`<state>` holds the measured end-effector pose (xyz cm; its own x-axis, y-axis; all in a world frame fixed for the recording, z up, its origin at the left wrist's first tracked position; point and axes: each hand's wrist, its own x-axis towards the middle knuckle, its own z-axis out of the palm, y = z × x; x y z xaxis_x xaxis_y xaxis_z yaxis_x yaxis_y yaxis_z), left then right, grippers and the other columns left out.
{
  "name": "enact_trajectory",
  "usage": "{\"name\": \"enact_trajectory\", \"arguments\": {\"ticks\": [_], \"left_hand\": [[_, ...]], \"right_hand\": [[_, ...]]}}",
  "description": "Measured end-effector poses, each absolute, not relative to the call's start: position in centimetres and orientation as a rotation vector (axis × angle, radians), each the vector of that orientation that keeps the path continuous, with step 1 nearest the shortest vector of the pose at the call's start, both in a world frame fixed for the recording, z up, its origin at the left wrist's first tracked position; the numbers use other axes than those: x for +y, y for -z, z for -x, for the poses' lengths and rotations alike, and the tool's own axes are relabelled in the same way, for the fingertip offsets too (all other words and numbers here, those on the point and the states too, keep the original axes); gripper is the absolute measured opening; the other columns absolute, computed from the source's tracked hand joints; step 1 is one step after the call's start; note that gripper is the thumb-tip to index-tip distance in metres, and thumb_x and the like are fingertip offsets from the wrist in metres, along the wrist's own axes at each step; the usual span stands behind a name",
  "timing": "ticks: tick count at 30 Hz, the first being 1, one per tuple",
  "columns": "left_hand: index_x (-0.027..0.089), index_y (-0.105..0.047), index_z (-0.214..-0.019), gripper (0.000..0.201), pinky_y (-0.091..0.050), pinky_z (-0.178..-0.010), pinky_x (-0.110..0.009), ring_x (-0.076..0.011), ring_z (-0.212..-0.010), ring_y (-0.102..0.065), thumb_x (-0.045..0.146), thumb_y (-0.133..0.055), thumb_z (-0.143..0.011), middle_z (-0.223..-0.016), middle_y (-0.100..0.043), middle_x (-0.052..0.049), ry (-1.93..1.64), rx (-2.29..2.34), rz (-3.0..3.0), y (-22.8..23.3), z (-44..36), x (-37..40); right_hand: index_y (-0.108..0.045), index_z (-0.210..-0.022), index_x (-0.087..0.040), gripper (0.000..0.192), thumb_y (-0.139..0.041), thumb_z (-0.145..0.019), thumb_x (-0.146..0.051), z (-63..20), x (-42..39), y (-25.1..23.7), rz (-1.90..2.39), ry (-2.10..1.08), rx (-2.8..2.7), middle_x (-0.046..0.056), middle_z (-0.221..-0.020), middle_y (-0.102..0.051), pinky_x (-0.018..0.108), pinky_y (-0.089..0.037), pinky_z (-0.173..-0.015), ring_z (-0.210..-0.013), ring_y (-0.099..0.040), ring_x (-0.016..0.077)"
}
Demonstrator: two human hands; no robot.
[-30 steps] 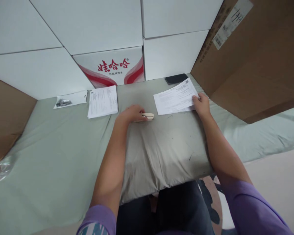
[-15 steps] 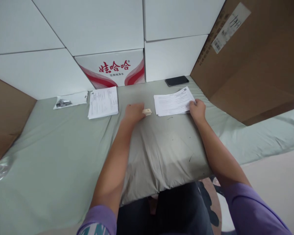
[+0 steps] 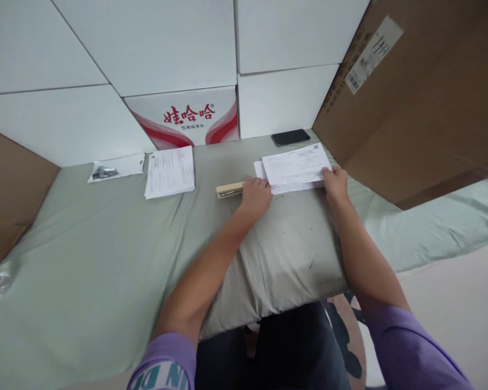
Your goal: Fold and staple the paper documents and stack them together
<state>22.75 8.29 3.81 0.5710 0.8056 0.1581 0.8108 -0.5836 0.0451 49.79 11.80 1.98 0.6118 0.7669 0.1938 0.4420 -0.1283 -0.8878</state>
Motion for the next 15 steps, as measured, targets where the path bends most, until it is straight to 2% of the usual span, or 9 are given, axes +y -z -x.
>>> {"name": "enact_trajectory", "arguments": {"ticks": [6,11,15], "left_hand": [[0.013,-0.066,-0.129,0.037,-0.032,-0.113,-0.055,-0.0309,-0.124,-0.060,0.022,-0.043,-0.102,-0.137,-0.066,-0.016,0.270,-1.458,2.777,-3.9,-22.1,8.0],[0.013,-0.063,-0.133,0.039,-0.035,-0.112,-0.047,-0.0280,-0.129,-0.060,0.021,-0.042,-0.102,-0.145,-0.061,-0.017,0.181,-1.492,2.814,-4.5,-21.7,8.3],[0.008,-0.065,-0.128,0.037,-0.031,-0.116,-0.047,-0.0296,-0.128,-0.059,0.024,-0.043,-0.102,-0.137,-0.066,-0.020,0.185,-1.500,2.757,-4.5,-21.6,8.4]], "right_hand": [[-0.053,-0.069,-0.019,0.013,-0.054,-0.079,-0.028,-49.4,11.6,-2.3,1.788,-0.355,-1.048,-0.002,-0.065,-0.044,0.035,-0.042,-0.072,-0.065,-0.040,0.0150],[-0.055,-0.069,-0.018,0.014,-0.053,-0.080,-0.026,-49.5,11.6,-2.0,1.791,-0.342,-1.097,-0.001,-0.064,-0.047,0.035,-0.041,-0.071,-0.066,-0.041,0.0159],[-0.054,-0.069,-0.018,0.014,-0.054,-0.080,-0.028,-49.6,11.7,-1.7,1.787,-0.341,-1.119,0.000,-0.065,-0.049,0.035,-0.042,-0.071,-0.066,-0.042,0.0163]]}}
